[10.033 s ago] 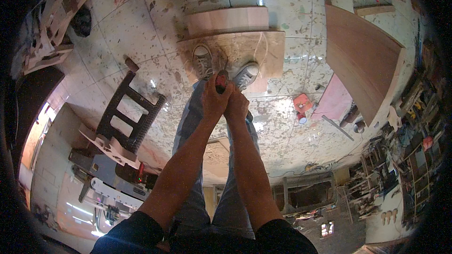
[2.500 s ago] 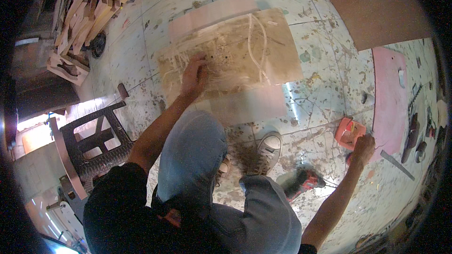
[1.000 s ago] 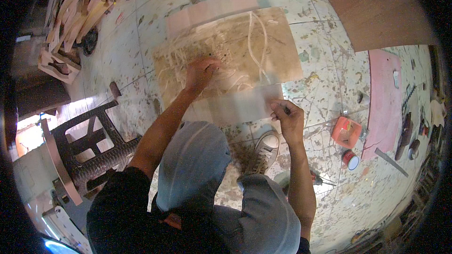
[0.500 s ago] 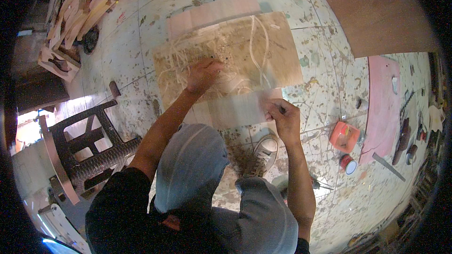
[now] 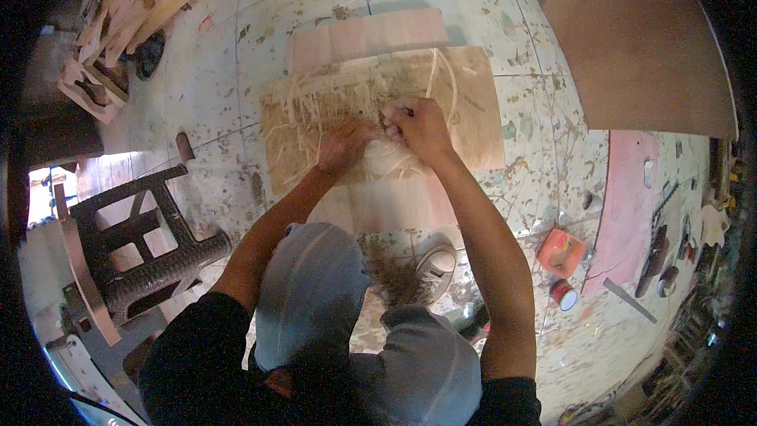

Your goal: The person aligns two pieces of wood on the floor and uses a power drill to fasten them together. They then pick up a small container and apply a substance to the wood before drilling again.

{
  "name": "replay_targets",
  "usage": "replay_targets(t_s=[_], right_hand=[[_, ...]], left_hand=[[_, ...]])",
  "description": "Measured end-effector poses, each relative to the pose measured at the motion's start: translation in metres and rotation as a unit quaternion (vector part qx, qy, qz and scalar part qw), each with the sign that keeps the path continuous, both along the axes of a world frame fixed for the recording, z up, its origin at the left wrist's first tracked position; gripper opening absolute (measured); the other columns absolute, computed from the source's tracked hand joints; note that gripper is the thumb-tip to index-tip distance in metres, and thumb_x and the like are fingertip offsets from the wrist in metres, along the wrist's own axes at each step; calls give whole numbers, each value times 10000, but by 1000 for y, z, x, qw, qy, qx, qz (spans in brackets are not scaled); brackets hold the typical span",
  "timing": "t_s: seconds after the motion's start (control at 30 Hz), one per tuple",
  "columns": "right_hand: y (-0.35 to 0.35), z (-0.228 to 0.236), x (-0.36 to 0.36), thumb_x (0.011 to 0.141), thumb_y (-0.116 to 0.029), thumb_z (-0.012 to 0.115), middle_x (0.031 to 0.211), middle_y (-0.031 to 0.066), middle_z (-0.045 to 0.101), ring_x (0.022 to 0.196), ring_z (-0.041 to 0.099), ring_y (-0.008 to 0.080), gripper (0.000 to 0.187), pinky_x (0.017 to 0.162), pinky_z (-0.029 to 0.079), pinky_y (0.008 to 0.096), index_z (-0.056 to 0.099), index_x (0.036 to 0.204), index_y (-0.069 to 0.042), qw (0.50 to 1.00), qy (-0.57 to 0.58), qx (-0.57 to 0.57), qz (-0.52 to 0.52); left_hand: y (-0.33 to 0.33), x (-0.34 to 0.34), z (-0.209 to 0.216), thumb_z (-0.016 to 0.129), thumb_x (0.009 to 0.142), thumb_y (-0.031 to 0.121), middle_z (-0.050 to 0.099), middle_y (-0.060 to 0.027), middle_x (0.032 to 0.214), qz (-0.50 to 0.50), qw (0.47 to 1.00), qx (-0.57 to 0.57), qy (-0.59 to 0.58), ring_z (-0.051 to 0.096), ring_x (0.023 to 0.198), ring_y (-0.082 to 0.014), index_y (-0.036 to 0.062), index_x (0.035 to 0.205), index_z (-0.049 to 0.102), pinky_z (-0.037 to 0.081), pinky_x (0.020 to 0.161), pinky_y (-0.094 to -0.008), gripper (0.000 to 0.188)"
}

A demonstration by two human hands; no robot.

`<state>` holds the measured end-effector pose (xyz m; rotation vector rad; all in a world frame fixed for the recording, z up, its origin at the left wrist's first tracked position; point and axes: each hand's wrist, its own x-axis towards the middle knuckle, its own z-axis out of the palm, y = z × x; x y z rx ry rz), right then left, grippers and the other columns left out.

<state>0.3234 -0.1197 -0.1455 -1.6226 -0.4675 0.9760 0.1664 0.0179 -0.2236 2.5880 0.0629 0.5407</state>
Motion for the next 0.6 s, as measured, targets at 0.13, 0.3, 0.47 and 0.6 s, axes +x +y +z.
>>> replay_targets(t_s=[0.13,0.3,0.47,0.6], right_hand=[[35,-16,7,939,-118,628,708,89,673,572,610,139,208,527,503,293,681,832,53,1000,23,-12,-4],[42,-37,19,936,-119,631,695,88,671,566,603,142,219,528,505,297,684,806,49,999,39,-18,-6],[46,-52,20,925,-150,649,663,79,666,561,594,135,233,548,497,306,694,793,36,1000,2,-18,5],[43,-55,22,909,-176,666,664,77,676,574,614,139,233,565,495,311,704,796,24,999,-20,-41,19]], left_hand=[[1,-2,0,690,815,106,676,-76,1029,14,999,-31,17,637,995,-300,89,1037,638,508,884,-422,228],[-9,2,20,718,824,140,651,-137,1041,52,997,-49,-10,642,950,-289,51,1126,605,536,820,-388,334],[-3,-1,11,740,783,99,636,-141,989,83,970,-227,40,664,905,-316,51,1213,537,503,853,-438,478],[-1,1,17,649,747,-26,618,-155,986,62,974,-217,9,671,894,-310,35,1200,495,512,820,-433,483]])
